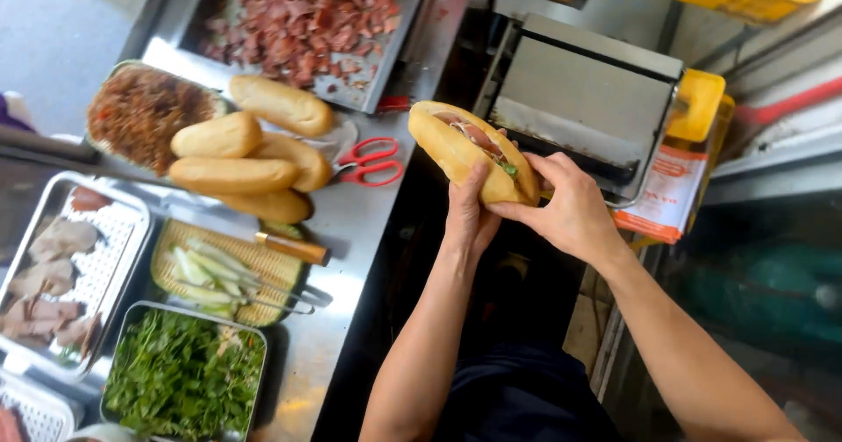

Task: Prepare a Vietnamese Banh Mi sandwich by slicing cucumbers and assembling ingredients into a baguette.

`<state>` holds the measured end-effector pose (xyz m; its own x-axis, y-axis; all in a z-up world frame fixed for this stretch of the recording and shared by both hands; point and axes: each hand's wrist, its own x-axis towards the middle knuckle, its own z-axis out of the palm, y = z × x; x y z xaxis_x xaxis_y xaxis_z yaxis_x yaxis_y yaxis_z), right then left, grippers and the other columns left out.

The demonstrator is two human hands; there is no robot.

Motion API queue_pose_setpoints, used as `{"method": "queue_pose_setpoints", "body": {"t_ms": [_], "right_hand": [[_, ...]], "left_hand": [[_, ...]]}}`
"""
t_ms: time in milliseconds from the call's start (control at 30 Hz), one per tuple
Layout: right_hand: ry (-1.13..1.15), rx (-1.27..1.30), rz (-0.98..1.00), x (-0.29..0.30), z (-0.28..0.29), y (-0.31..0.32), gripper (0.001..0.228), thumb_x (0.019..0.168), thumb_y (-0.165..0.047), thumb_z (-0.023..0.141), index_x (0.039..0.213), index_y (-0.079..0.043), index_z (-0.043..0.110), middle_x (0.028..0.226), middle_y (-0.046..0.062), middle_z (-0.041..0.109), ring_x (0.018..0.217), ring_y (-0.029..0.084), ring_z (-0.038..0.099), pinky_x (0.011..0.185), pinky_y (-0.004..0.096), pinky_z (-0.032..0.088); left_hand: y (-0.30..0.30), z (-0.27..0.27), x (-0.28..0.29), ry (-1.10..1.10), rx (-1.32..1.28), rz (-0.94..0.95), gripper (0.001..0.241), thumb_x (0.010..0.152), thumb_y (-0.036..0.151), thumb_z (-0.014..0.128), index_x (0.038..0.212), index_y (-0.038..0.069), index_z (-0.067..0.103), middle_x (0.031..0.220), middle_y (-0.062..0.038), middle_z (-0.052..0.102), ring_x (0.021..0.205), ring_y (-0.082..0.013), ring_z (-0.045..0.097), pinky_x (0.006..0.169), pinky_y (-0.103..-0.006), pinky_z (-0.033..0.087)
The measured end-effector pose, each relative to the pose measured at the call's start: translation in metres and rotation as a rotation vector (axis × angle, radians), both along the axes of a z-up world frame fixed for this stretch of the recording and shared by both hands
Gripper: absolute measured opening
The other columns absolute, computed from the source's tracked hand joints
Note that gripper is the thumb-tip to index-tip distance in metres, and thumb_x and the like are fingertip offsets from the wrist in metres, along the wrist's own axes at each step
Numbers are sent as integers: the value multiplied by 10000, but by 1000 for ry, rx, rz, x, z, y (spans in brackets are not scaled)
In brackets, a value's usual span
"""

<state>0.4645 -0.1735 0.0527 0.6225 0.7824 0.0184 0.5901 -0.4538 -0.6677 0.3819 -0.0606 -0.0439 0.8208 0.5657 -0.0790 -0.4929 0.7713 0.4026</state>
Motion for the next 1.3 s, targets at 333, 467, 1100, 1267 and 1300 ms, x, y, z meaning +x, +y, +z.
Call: {"method": "queue_pose_setpoints", "body": {"t_ms": [333,467,1100,1267,1300], "right_hand": [[547,204,-529,11,-146,-86,617,791,-262,861,1312,-2,660,1104,68,725,923,152,747,814,292,598],[663,169,-688,-22,-191,-109,598,782,-242,852,1291,9,667,1112,69,737,916,152,741,799,290,591],[695,595,-991,114,-336,28,405,837,-252,868,1151,-25,750,1050,58,767,918,97,718,857,247,580],[601,539,-1141,156,-346,63,419,807,-275,888,1155,-67,786,963,32,797,832,94,705,790,268,557],[602,541,-1143,153,-339,61,419,807,-275,888,1155,-67,786,963,32,797,832,94,705,790,268,557]], "left_hand": [[27,-118,80,269,-27,-582,874,976,721,426,1562,73,395,1449,-132,570,1327,-285,562,1146,-454,417],[68,-154,115,810,1240,-597,822,892,669,591,1450,67,538,1264,-183,684,1201,-344,624,1120,-509,391],[146,-9,268,731,2373,-467,301,675,324,842,868,95,812,818,-180,737,797,-366,715,702,-446,579],[149,-1,276,680,2348,-420,345,607,281,850,883,77,812,813,-192,731,780,-378,711,671,-442,578],[146,-2,271,678,2351,-421,345,607,281,850,883,77,812,813,-192,731,780,-378,711,671,-442,578]]}}
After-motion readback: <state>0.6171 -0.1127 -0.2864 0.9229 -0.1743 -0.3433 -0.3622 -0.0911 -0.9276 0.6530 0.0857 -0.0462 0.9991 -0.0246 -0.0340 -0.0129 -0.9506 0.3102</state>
